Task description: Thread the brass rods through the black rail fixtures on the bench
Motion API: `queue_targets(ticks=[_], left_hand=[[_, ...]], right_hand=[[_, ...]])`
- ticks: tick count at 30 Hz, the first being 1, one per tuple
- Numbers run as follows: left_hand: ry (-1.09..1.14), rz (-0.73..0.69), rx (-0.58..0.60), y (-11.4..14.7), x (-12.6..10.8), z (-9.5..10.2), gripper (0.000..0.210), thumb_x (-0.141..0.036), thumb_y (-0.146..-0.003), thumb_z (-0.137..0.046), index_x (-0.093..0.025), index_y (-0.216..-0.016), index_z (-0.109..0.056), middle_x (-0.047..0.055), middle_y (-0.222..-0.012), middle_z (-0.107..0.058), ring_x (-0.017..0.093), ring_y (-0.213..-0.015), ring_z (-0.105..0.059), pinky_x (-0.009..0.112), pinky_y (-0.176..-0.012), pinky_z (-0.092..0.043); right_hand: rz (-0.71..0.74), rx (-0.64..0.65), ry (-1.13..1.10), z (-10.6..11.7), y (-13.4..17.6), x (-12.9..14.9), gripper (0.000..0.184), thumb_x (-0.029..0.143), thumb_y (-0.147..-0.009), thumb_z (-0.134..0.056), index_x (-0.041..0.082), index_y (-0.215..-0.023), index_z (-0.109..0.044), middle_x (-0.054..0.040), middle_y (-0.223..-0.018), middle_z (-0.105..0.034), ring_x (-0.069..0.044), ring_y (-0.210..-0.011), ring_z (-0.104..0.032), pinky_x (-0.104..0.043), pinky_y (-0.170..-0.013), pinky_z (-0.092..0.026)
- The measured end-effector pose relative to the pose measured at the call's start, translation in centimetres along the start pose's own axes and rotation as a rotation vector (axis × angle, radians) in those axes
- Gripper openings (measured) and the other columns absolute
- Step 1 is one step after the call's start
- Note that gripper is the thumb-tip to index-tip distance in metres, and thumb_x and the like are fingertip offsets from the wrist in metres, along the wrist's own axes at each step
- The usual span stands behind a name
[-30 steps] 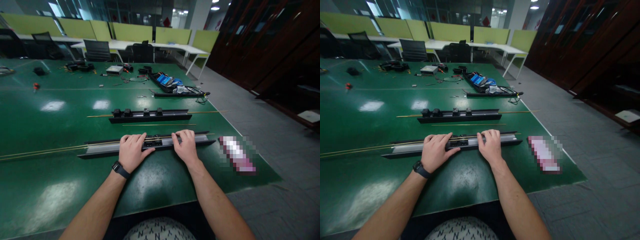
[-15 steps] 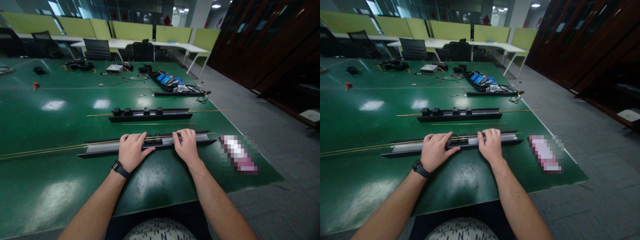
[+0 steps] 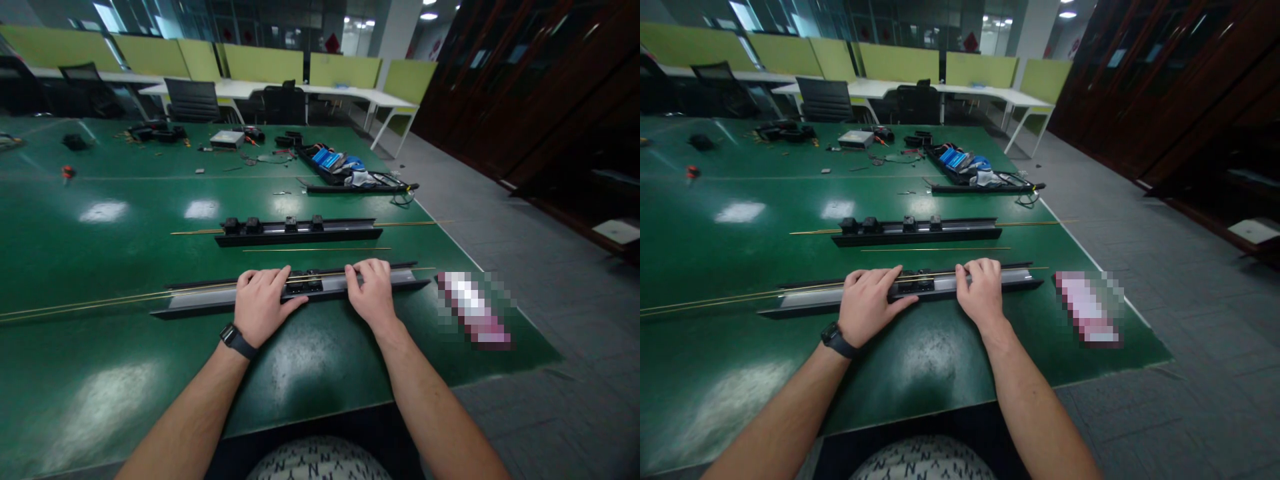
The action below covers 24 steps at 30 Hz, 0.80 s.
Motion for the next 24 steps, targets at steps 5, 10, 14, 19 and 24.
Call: queue_targets(ticks=[5,10,14,19,24], left_hand=[[0.001,-0.001,-0.003,0.03,0.05,-0.06,0.064,-0.065,-0.088,-0.067,-0.021,-0.134,-0.064,0.015,-0.123,-0.074,0.034,-0.113,-0.066,0.05,-0.1,-0.037],[-0.004,-0.002,-0.003,0.04,0.05,-0.01,0.063,-0.065,-0.088,-0.066,-0.021,-0.134,-0.063,0.015,-0.123,-0.074,0.033,-0.113,-0.066,0.05,-0.1,-0.037],[-0.002,-0.005,-0.008,0.0,0.0,0.14,0.063,-0.064,-0.088,-0.067,-0.021,-0.132,-0.064,0.015,-0.122,-0.074,0.034,-0.113,-0.067,0.05,-0.1,-0.037],[-0.004,-0.005,-0.013,0.0,-0.01,0.21,0.063,-0.064,-0.087,-0.068,-0.02,-0.132,-0.065,0.015,-0.122,-0.074,0.033,-0.112,-0.067,0.05,-0.099,-0.037],[-0.017,-0.009,-0.004,-0.01,-0.1,0.23,0.062,-0.064,-0.088,-0.068,-0.019,-0.131,-0.065,0.015,-0.121,-0.074,0.033,-0.111,-0.067,0.05,-0.099,-0.038]], right_hand=[[0.02,0.007,-0.023,-0.21,0.2,0.26,0.02,0.037,-0.099,-0.059,0.023,-0.087,-0.066,-0.008,-0.092,-0.064,-0.025,-0.098,-0.052,-0.044,-0.093,-0.044],[0.028,0.021,-0.02,-0.33,0.22,0.2,0.021,0.038,-0.099,-0.057,0.023,-0.087,-0.067,-0.0084,-0.092,-0.064,-0.025,-0.098,-0.052,-0.044,-0.092,-0.045],[0.022,0.002,0.007,-0.22,0.08,-0.16,0.023,0.036,-0.1,-0.056,0.022,-0.084,-0.064,-0.0082,-0.089,-0.063,-0.026,-0.096,-0.051,-0.045,-0.091,-0.045],[0.01,-0.013,0.016,-0.06,0.04,-0.28,0.021,0.035,-0.1,-0.056,0.022,-0.084,-0.063,-0.0079,-0.09,-0.064,-0.025,-0.095,-0.053,-0.044,-0.09,-0.045],[0.045,0.005,-0.004,-0.12,0.14,0.35,0.02,0.037,-0.099,-0.059,0.022,-0.089,-0.066,-0.0073,-0.092,-0.066,-0.025,-0.097,-0.054,-0.044,-0.093,-0.046]])
Point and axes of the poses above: each hand's wrist, its own y-axis away from the middle knuckle, its own z-axis out of the back of the hand, x = y × z, the point moved 4 cm from there along -y, towards the middle knuckle
